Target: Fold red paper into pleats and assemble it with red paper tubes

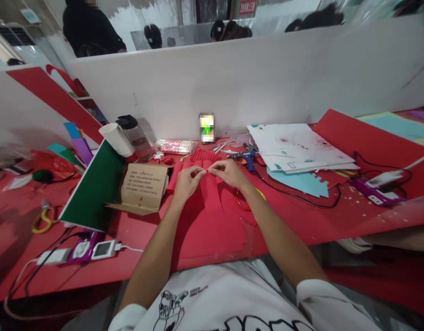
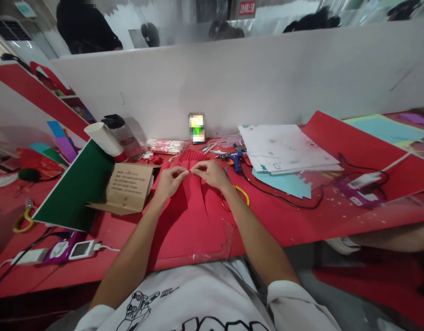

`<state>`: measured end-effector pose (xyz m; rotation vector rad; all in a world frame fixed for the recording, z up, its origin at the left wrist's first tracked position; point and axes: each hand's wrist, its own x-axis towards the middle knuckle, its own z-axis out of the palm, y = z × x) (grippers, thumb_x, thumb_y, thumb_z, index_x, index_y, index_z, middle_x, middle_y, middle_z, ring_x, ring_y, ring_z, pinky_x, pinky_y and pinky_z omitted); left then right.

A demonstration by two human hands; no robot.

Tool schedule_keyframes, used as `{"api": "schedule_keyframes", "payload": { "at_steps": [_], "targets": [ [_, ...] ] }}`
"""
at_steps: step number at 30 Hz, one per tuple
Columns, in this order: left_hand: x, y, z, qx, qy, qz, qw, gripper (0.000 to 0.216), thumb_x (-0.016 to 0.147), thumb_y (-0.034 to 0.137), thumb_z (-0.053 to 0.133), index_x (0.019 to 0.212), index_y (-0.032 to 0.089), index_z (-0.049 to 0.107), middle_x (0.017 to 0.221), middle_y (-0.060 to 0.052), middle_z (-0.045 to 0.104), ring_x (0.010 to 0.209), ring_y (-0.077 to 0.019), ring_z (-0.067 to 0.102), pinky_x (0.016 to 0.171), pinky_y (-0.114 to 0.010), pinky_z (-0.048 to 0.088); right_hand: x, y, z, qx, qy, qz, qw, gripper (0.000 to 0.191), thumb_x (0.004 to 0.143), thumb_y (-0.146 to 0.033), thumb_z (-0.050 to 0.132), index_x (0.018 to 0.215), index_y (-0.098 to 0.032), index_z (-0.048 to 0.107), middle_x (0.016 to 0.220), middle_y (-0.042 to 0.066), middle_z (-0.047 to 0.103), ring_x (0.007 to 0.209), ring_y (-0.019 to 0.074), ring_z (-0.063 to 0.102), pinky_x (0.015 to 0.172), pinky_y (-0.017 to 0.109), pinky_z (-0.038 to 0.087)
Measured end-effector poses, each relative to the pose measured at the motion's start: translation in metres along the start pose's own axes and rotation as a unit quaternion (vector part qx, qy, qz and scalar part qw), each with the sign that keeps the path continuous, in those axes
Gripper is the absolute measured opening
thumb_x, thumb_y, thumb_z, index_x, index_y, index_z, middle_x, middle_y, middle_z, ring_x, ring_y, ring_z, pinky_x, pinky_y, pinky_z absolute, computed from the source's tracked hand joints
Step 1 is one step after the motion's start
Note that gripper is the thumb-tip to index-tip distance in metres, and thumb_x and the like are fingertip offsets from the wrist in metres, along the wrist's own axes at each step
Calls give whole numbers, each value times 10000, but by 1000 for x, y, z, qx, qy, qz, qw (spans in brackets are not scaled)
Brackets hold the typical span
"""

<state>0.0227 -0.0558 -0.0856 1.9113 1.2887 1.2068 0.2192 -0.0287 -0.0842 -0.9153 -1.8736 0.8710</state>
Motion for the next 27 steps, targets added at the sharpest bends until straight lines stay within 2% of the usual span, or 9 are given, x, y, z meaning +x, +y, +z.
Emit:
{"api": "schedule_keyframes", "payload": {
  "at_steps": [5, 10, 14, 19, 24, 27],
  "targets": [
    [2, -5, 2, -36, 22, 8, 999, 220, 859, 354, 663, 855, 158, 764, 782, -38, 739, 690, -158, 613, 668, -269, 450, 0, -2, 0, 13, -3, -31, 999, 158, 831, -304, 691, 916, -188, 755, 904, 53, 757, 791, 174, 669, 730, 296, 506],
    [2, 1, 8, -55, 15, 21, 998, 258, 876, 374, 645, 886, 142, 759, 778, -42, 721, 687, -151, 599, 656, -260, 444, -1, -5, 2, -18, 37, -64, 997, 148, 815, -196, 635, 899, -182, 755, 832, 34, 741, 745, 162, 652, 702, 284, 500],
    [3, 4, 12, -124, 17, 0, 992, 309, 858, 435, 673, 903, 140, 756, 789, -43, 715, 702, -157, 610, 651, -262, 465, -2, -7, 2, -46, 62, -92, 993, 172, 803, -149, 621, 879, -197, 768, 841, 28, 748, 755, 168, 661, 710, 290, 513],
    [5, -1, 14, -207, 34, -29, 977, 297, 765, 401, 773, 925, 151, 763, 873, -64, 747, 770, -169, 659, 720, -286, 520, -2, -5, -1, -26, 60, -91, 994, 131, 851, -235, 655, 899, -215, 775, 903, 47, 764, 840, 194, 696, 770, 326, 545],
    [5, 0, 10, -163, 62, -15, 985, 215, 787, 334, 749, 913, 160, 770, 919, -68, 763, 757, -155, 642, 703, -271, 506, -2, -5, -3, 46, -7, -56, 997, 293, 821, -324, 733, 1094, -217, 747, 1070, 69, 759, 937, 205, 707, 808, 337, 572],
    [4, 1, 7, -140, 60, 1, 988, 191, 794, 317, 743, 908, 167, 776, 904, -66, 763, 772, -163, 642, 702, -271, 496, -1, -4, -2, 58, 28, -44, 997, 229, 843, -345, 716, 1016, -202, 763, 983, 65, 771, 884, 198, 711, 814, 343, 569]
  ]
}}
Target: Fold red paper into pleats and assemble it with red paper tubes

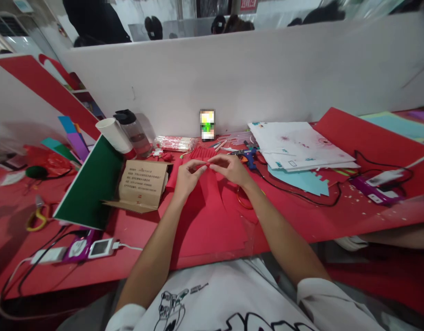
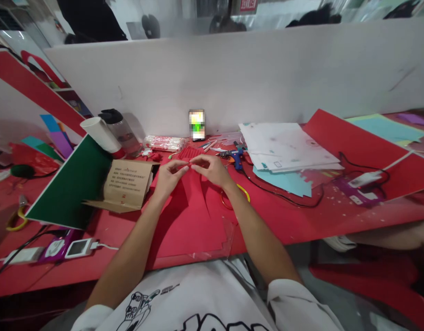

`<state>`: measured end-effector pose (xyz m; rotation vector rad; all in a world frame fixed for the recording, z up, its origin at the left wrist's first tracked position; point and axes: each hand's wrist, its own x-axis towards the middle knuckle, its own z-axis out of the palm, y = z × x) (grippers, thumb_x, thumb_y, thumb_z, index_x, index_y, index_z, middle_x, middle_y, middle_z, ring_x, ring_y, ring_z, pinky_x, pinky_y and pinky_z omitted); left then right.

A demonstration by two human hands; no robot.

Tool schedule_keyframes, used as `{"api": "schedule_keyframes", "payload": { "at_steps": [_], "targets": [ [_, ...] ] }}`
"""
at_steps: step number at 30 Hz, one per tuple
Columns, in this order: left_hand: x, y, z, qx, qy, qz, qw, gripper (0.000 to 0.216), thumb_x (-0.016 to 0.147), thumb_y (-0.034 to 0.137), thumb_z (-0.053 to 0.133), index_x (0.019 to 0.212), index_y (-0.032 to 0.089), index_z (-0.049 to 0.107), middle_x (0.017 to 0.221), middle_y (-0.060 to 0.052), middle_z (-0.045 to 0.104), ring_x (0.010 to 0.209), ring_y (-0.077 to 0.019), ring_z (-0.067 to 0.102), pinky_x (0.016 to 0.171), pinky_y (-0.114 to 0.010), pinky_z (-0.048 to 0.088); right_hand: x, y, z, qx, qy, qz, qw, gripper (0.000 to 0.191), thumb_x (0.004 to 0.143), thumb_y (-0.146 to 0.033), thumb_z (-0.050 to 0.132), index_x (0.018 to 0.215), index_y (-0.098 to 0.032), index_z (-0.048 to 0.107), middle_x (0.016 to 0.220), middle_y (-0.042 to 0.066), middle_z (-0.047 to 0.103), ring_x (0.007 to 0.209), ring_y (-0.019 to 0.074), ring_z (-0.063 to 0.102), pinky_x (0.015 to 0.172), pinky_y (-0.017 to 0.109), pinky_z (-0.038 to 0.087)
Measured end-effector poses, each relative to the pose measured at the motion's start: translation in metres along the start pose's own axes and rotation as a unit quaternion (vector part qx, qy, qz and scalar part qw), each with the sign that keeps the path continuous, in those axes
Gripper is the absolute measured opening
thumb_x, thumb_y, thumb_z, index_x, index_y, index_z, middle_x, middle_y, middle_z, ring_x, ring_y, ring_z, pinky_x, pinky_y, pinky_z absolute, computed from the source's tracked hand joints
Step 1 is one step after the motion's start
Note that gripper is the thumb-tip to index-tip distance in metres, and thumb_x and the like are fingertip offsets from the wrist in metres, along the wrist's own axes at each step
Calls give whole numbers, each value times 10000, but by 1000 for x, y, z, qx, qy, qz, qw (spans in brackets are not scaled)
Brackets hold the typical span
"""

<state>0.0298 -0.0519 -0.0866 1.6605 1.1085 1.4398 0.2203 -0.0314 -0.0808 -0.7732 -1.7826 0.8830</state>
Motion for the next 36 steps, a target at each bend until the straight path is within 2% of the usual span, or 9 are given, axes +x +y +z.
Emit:
{"api": "schedule_keyframes", "payload": {
  "at_steps": [4, 12, 18, 22, 27, 32, 36],
  "targets": [
    [0, -3, -1, 0, -6, -4, 1000, 225, 804, 350, 731, 924, 166, 781, 863, -62, 763, 762, -168, 649, 710, -281, 500, 0, 2, 0, -3, 35, 11, 999, 166, 845, -336, 711, 911, -198, 774, 899, 53, 777, 838, 193, 711, 810, 340, 563],
    [1, -6, -1, -18, -10, -26, 999, 246, 781, 383, 735, 887, 167, 783, 873, -77, 781, 805, -201, 696, 751, -312, 543, -1, 2, 1, -16, 27, 9, 999, 146, 842, -307, 695, 894, -189, 764, 877, 52, 771, 806, 184, 699, 781, 325, 547],
    [0, -4, -1, -10, -21, -33, 999, 222, 791, 352, 711, 873, 153, 765, 871, -76, 771, 804, -190, 686, 775, -309, 535, -1, 3, 4, -10, 21, 26, 999, 158, 836, -327, 685, 886, -185, 733, 876, 51, 754, 807, 183, 688, 783, 328, 543],
    [-1, -3, -1, 24, -29, -26, 999, 193, 818, 327, 678, 865, 153, 747, 840, -61, 753, 758, -171, 654, 734, -286, 509, -1, 3, 6, -17, 10, 32, 999, 165, 833, -344, 682, 872, -187, 715, 859, 45, 743, 797, 180, 677, 769, 321, 536],
    [-4, -2, 1, 86, -41, -16, 995, 179, 853, 291, 641, 867, 149, 749, 821, -56, 749, 733, -168, 644, 727, -284, 494, -1, 2, 7, -74, -4, 31, 997, 176, 857, -360, 672, 841, -192, 719, 837, 47, 745, 777, 183, 671, 749, 315, 507],
    [-4, -3, 0, 88, -48, -31, 994, 206, 857, 330, 666, 879, 158, 778, 874, -76, 781, 784, -194, 693, 773, -304, 510, 0, 2, 8, -123, 10, 40, 991, 138, 858, -298, 655, 806, -184, 714, 790, 42, 738, 719, 173, 646, 700, 301, 465],
    [-3, -4, -1, 99, -51, -29, 993, 204, 857, 324, 664, 871, 161, 785, 863, -69, 783, 770, -192, 691, 739, -295, 502, 0, 2, 9, -132, 2, 45, 990, 127, 859, -281, 641, 802, -186, 704, 767, 34, 722, 687, 162, 624, 657, 286, 440]
  ]
}}
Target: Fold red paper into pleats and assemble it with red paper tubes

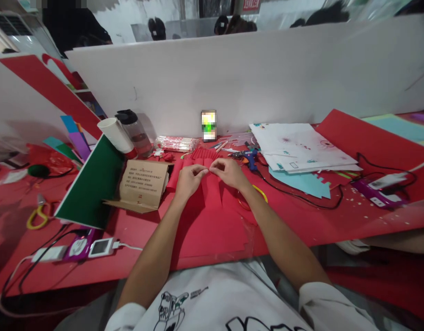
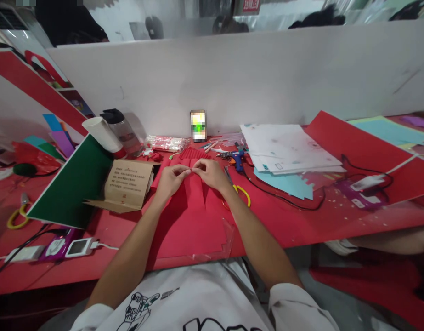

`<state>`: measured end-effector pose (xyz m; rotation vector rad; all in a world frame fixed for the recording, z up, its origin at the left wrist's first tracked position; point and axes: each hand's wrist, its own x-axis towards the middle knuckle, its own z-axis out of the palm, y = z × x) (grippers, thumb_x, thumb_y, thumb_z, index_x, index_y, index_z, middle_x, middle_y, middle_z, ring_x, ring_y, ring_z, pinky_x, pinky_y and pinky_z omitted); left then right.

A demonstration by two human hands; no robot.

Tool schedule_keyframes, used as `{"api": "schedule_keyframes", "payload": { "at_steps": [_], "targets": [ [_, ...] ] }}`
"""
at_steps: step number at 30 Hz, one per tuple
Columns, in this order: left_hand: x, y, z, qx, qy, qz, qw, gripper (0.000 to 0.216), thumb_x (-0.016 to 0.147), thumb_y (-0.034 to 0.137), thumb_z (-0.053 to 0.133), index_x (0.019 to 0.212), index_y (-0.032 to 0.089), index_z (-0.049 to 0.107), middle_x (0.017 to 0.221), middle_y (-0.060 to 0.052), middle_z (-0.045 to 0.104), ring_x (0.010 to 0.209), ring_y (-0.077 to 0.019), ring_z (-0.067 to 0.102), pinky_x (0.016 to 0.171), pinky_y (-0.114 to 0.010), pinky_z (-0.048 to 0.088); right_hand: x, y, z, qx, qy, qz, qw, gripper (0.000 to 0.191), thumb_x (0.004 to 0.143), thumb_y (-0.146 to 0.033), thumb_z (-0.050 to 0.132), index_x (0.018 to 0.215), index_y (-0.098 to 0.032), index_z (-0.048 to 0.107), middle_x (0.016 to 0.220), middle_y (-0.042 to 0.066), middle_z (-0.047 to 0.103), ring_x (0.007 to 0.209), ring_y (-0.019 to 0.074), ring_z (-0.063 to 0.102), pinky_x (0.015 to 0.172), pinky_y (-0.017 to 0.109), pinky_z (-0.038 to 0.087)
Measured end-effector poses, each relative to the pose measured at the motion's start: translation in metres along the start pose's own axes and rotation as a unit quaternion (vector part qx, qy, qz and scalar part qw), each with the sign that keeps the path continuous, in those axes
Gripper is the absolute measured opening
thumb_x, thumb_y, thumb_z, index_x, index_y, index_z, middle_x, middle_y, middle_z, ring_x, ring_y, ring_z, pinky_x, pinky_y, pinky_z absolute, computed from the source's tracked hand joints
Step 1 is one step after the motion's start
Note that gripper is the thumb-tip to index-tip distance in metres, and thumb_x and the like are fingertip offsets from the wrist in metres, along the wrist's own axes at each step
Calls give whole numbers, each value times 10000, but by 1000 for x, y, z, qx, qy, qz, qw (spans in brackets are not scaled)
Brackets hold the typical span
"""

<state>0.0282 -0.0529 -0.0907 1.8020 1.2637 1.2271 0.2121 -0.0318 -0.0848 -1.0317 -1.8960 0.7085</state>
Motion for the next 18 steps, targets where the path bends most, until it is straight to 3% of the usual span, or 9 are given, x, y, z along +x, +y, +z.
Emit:
{"api": "schedule_keyframes", "payload": {
  "at_steps": [8, 15, 18],
  "targets": [
    [-1, 3, -1, 10, 18, 4, 1000, 187, 852, 331, 685, 877, 184, 797, 882, -65, 793, 805, -202, 717, 771, -307, 523, 0, -1, 0, 7, 5, 6, 1000, 137, 863, -301, 637, 810, -188, 694, 786, 41, 725, 707, 169, 632, 677, 296, 459],
    [2, 1, -5, -38, 20, 18, 999, 194, 860, 299, 660, 925, 170, 790, 945, -81, 794, 882, -218, 730, 842, -337, 546, 2, 6, -6, 95, -1, -12, 995, 176, 848, -317, 654, 904, -184, 755, 889, 62, 762, 798, 184, 679, 771, 322, 519],
    [2, 3, -5, -51, 14, 19, 998, 189, 850, 288, 662, 932, 169, 784, 935, -77, 789, 878, -211, 724, 832, -326, 542, 3, 8, -6, 122, -7, -5, 992, 204, 836, -330, 672, 952, -184, 756, 876, 56, 749, 773, 175, 666, 739, 312, 516]
  ]
}}
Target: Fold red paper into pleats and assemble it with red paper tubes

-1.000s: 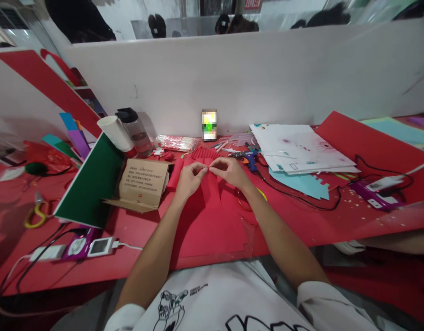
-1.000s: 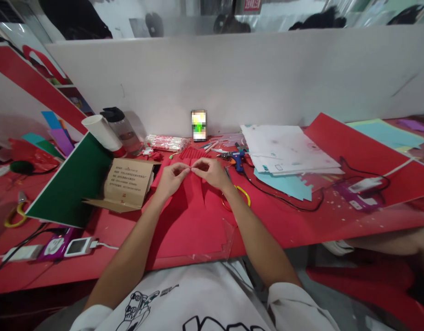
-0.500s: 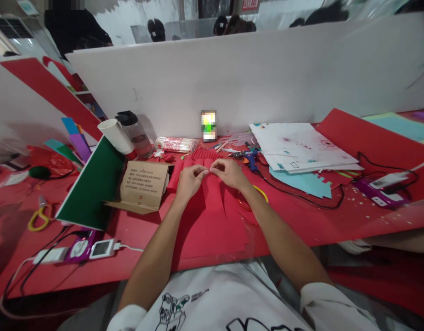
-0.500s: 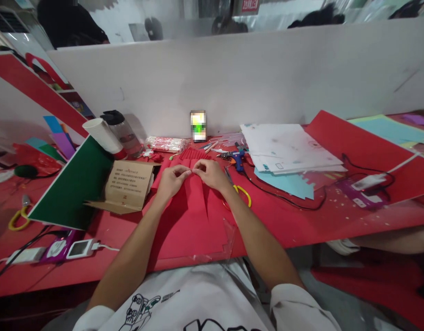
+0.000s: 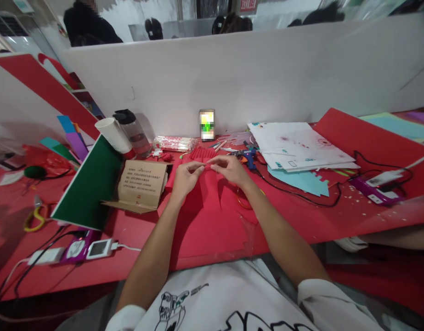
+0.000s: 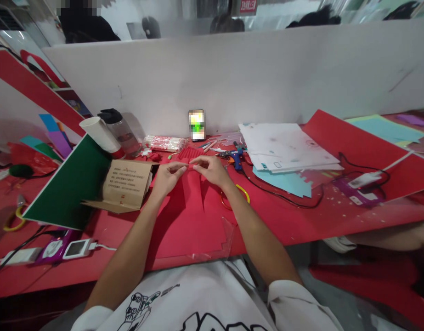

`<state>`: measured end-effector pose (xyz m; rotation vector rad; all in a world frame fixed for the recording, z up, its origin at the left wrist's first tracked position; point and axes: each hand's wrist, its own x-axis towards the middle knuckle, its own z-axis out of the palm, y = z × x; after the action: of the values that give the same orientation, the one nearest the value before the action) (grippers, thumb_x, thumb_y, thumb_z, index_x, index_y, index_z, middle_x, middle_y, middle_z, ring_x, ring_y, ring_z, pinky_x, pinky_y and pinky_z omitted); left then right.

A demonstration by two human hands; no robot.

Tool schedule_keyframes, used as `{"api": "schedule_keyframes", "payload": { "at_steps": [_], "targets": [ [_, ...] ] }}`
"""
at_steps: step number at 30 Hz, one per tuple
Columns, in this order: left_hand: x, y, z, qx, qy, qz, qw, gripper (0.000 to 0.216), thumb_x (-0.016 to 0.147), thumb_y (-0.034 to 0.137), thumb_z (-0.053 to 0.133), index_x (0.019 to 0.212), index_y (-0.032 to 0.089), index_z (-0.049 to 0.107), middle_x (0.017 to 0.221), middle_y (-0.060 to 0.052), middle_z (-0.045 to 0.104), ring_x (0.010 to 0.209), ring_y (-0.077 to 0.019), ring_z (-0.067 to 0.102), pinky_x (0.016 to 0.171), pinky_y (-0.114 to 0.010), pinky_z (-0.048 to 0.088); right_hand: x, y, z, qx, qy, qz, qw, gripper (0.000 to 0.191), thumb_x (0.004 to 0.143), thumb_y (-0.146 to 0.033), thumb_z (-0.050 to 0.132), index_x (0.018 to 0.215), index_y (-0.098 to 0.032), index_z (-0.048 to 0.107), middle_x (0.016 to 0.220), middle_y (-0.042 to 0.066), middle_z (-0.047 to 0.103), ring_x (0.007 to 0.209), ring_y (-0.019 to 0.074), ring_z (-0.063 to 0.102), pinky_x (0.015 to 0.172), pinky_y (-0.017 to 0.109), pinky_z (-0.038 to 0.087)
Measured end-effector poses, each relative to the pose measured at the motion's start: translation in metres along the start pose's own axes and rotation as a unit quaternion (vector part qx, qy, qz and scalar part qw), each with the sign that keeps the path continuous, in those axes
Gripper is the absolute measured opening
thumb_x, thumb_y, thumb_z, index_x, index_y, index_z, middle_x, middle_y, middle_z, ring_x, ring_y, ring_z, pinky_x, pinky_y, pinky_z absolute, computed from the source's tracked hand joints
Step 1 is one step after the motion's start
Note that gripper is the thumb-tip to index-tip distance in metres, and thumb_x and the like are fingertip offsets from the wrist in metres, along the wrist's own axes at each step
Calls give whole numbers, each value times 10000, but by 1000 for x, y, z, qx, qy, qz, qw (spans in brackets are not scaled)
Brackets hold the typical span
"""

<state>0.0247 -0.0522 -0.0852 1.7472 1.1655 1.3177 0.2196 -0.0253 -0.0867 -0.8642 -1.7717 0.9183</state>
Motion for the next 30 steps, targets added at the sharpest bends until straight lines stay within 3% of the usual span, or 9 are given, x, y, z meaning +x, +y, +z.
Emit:
{"api": "schedule_keyframes", "payload": {
  "at_steps": [9, 14, 19, 24, 30],
  "targets": [
    [-1, 5, 4, 12, -16, 28, 999, 155, 862, 291, 641, 920, 168, 716, 691, -5, 648, 631, -132, 566, 608, -245, 426, -1, -3, 7, 54, -14, 10, 998, 224, 819, -376, 703, 947, -193, 703, 875, 29, 708, 802, 165, 637, 769, 307, 506],
    [-4, 11, 6, 54, -49, 64, 995, 179, 867, 280, 666, 1001, 191, 744, 808, -26, 689, 709, -143, 574, 686, -260, 448, 0, -1, 8, 101, 41, 42, 993, 207, 752, -327, 723, 905, -198, 672, 786, -5, 641, 708, 139, 582, 672, 272, 472],
    [-4, 10, 4, 66, -9, 64, 996, 175, 839, 274, 706, 983, 202, 774, 868, -53, 736, 744, -163, 607, 730, -286, 477, -1, -3, 7, 128, 26, 74, 989, 205, 781, -372, 710, 899, -207, 676, 822, 9, 684, 733, 139, 611, 668, 260, 487],
    [-1, 3, -1, 85, 14, 59, 995, 179, 854, 277, 691, 987, 192, 776, 881, -56, 746, 735, -164, 609, 719, -287, 472, -3, -10, 1, 62, -18, 21, 998, 248, 778, -350, 766, 974, -201, 729, 995, 53, 750, 888, 179, 679, 821, 319, 539],
    [0, 5, 1, 94, -14, 66, 993, 190, 883, 257, 656, 1020, 178, 762, 905, -59, 748, 750, -156, 614, 723, -273, 469, -4, -13, -4, -29, -2, -42, 999, 186, 843, -293, 717, 1000, -206, 768, 1000, 63, 771, 943, 216, 708, 886, 359, 540]
  ]
}}
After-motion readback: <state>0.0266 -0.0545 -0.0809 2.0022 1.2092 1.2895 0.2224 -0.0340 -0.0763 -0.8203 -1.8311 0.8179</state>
